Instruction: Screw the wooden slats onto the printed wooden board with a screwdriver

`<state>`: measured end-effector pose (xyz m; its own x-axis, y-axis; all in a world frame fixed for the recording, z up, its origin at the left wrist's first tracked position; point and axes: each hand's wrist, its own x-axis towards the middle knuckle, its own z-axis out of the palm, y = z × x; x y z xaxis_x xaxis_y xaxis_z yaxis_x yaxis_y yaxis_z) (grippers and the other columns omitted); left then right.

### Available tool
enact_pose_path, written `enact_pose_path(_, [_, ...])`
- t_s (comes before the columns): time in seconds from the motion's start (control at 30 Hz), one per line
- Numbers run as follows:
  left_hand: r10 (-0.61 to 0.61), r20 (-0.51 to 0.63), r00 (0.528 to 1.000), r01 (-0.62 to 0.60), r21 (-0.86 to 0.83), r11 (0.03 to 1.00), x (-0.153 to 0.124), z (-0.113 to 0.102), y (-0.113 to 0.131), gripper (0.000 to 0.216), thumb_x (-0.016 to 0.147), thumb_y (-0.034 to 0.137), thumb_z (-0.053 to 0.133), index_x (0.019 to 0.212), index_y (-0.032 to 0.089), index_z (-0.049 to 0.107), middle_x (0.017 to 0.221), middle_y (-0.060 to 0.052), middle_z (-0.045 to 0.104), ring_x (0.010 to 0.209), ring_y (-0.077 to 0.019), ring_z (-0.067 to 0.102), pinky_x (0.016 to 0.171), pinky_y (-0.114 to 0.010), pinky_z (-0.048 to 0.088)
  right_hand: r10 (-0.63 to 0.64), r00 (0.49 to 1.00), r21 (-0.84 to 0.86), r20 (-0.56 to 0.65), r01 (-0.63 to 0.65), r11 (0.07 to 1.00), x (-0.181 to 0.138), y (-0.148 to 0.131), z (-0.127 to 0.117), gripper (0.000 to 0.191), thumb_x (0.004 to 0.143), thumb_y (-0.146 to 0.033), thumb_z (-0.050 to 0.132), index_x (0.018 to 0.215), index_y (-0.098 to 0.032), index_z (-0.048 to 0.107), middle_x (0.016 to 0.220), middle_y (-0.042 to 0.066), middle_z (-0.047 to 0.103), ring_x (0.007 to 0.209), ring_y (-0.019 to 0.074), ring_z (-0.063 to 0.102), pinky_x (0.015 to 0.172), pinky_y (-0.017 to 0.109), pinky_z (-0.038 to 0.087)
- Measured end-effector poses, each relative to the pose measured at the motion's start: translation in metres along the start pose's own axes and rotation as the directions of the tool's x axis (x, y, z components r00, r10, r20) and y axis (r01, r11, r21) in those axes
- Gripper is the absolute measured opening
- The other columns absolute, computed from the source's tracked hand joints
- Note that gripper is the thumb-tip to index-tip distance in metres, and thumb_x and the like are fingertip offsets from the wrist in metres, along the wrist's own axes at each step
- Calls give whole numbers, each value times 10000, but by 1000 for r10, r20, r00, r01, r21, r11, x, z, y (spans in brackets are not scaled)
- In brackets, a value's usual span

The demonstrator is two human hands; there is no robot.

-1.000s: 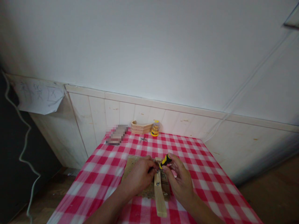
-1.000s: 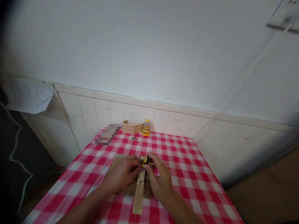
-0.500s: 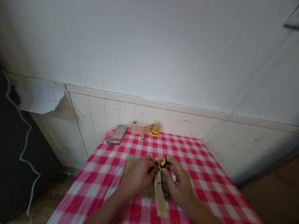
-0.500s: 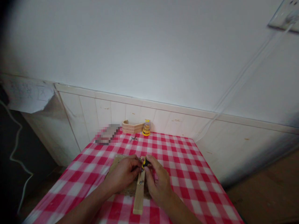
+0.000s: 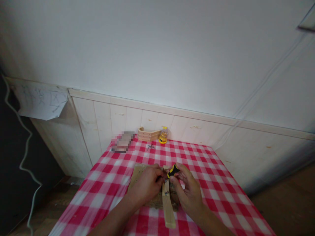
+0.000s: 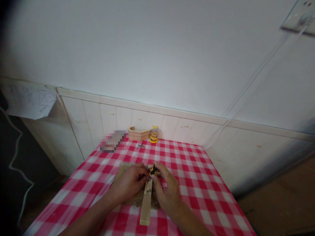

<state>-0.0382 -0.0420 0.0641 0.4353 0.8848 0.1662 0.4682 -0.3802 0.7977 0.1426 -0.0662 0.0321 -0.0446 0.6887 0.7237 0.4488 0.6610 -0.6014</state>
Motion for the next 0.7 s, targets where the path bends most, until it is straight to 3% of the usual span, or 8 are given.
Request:
enact_pose_path(0.43, [4,1,1000,-4,22,1000,-1,1,-2,234,870,128,540,847,216,755,884,-10,698,834,-147,655,723,-216,441,-28,1000,-29,-15,27,999,3,0,-1,457,910,-160,653,1339,-306,595,1067,60,776,803,186,773,751,318,661])
enact_pose_path(0.7, [-4,12,1000,4,21,1000,0,1,-3,237,868,130,541,860,217,762,902,-14,700,859,-155,657,745,-224,450,-38,999,10,-37,38,999,2,3,1,494,892,-141,673,1330,-356,598,1101,45,765,768,184,768,703,321,659])
